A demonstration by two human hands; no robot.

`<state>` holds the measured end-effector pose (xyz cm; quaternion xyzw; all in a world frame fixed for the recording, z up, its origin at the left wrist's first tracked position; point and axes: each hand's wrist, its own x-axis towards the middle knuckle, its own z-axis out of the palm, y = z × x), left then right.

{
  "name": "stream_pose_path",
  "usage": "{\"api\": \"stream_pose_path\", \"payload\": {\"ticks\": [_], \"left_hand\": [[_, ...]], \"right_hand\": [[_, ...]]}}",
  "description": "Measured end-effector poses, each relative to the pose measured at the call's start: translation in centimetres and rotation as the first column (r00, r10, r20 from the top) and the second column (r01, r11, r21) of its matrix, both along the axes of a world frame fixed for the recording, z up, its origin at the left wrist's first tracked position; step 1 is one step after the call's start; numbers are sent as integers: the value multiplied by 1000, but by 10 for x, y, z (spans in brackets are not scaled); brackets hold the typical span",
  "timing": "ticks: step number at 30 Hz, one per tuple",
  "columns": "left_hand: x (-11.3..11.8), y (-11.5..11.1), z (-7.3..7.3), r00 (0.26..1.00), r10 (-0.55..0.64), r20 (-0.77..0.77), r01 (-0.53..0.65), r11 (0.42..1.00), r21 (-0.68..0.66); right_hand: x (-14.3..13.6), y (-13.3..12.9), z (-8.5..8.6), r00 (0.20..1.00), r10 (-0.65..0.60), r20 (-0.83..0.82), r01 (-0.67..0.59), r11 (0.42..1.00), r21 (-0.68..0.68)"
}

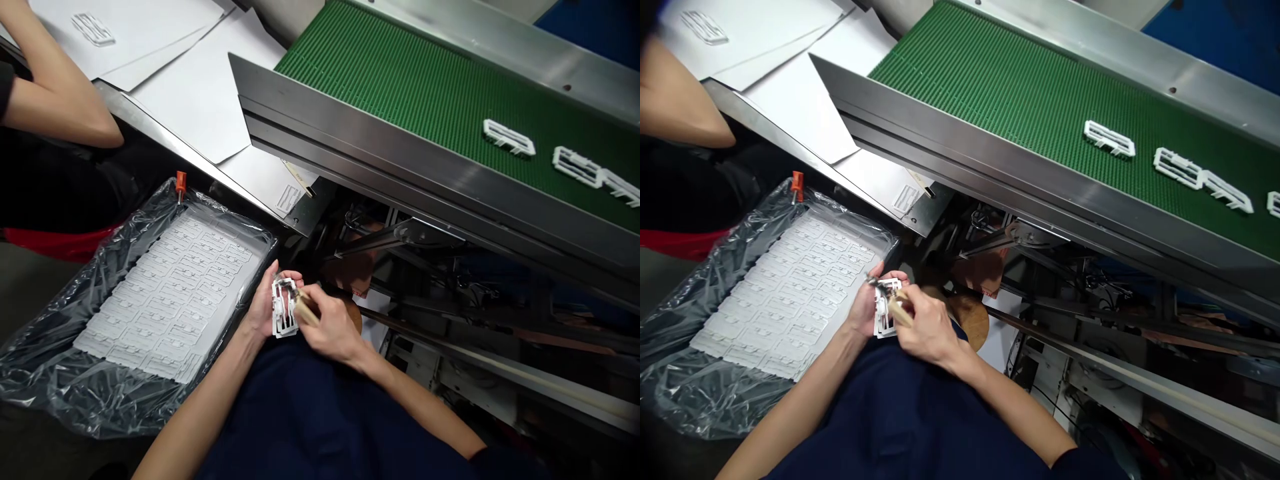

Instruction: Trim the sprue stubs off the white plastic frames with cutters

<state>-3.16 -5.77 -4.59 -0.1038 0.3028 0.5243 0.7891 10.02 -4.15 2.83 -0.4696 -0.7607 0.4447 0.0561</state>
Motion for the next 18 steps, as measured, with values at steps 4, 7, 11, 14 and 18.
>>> {"api": "stream_pose_path", "payload": {"ticks": [4, 7, 11, 14, 18], "left_hand": [[-3, -3, 0, 999, 17, 47, -20, 998, 61], [-3, -2, 2, 999, -7, 39, 4, 997, 82], [1, -2, -2, 997, -31, 70, 30, 999, 12], [6, -6, -8, 996, -32, 88, 34, 999, -21], [12, -14, -9, 993, -37, 113, 43, 998, -54]], "right_hand": [[10, 16, -5, 987, -161, -22, 161, 987, 0], [9, 26, -9, 988, -145, -55, 147, 988, 35], [0, 35, -14, 998, -30, -55, 34, 996, 77], [-4, 36, -19, 997, 78, -22, -77, 996, 35], [0, 32, -25, 989, 140, 48, -140, 990, 2]]}}
